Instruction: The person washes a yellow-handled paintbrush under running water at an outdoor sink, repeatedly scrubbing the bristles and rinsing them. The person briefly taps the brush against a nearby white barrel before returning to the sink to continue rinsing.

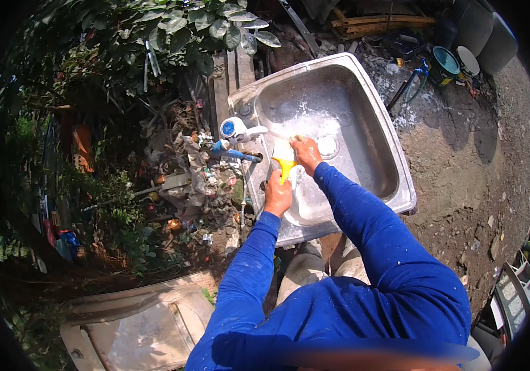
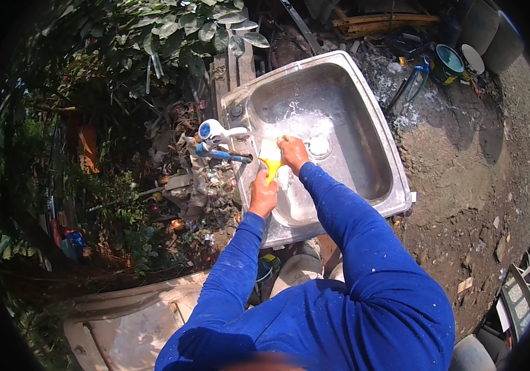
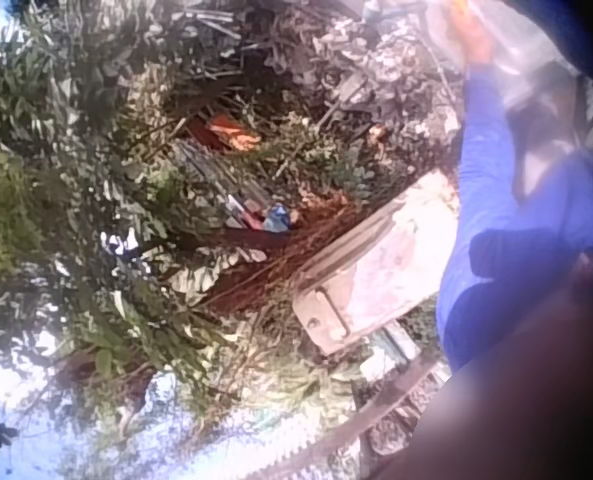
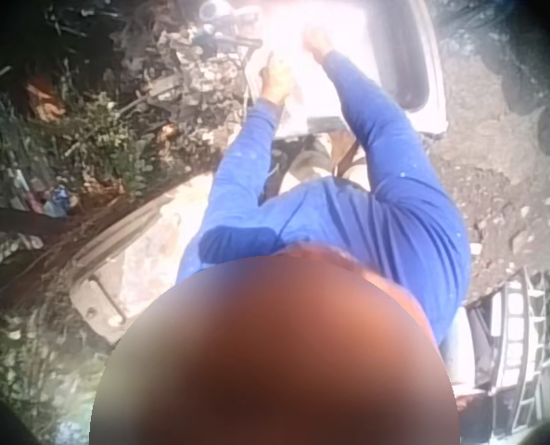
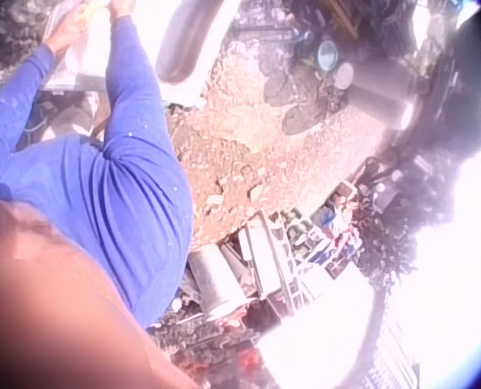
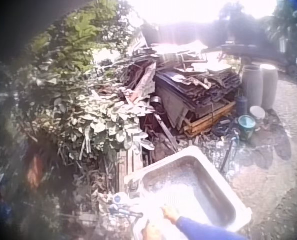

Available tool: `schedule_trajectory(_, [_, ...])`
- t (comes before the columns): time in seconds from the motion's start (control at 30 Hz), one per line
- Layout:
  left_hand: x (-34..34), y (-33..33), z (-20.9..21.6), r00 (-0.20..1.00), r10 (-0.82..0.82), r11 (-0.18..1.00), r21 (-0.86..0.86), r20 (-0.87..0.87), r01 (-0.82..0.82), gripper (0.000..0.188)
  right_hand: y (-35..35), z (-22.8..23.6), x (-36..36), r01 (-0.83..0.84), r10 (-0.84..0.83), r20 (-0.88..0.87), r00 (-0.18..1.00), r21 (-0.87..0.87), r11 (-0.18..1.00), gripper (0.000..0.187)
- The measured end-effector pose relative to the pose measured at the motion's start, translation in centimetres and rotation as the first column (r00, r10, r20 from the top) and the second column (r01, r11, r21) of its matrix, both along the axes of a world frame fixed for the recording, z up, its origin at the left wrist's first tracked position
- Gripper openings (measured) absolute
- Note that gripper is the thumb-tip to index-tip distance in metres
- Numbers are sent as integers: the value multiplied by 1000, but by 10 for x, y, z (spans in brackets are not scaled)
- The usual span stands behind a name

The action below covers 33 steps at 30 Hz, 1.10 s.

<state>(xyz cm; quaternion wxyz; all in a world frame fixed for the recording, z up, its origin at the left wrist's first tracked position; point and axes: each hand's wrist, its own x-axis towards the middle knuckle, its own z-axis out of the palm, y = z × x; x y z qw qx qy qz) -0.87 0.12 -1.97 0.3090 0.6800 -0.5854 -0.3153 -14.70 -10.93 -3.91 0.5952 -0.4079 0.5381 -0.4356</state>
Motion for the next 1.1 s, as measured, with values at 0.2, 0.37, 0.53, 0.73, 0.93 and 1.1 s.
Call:
schedule_trajectory(0.2, [-16,1,-8,925,130,980,185,-358,-67,3,8,-14,12,311,-332,402,853,120,943,13])
schedule_trajectory(0.37, [-24,9,-20,830,199,972,214,-521,-98,7,16,-18,14,369,-422,522,742,209,906,18])
schedule_trajectory(0.53, [-23,20,-29,813,173,982,164,-555,-97,6,27,-16,9,390,-473,492,731,267,881,15])
schedule_trajectory(0.73, [-31,25,-15,669,270,962,232,-693,-148,5,28,-11,6,383,-463,469,752,261,886,13])
schedule_trajectory(0.93, [-29,22,-8,593,327,945,253,-736,-208,2,21,3,11,339,-402,424,812,220,915,14])
schedule_trajectory(1.1, [-28,21,-7,564,368,930,287,-739,-231,4,20,-2,16,332,-361,329,872,144,932,12])
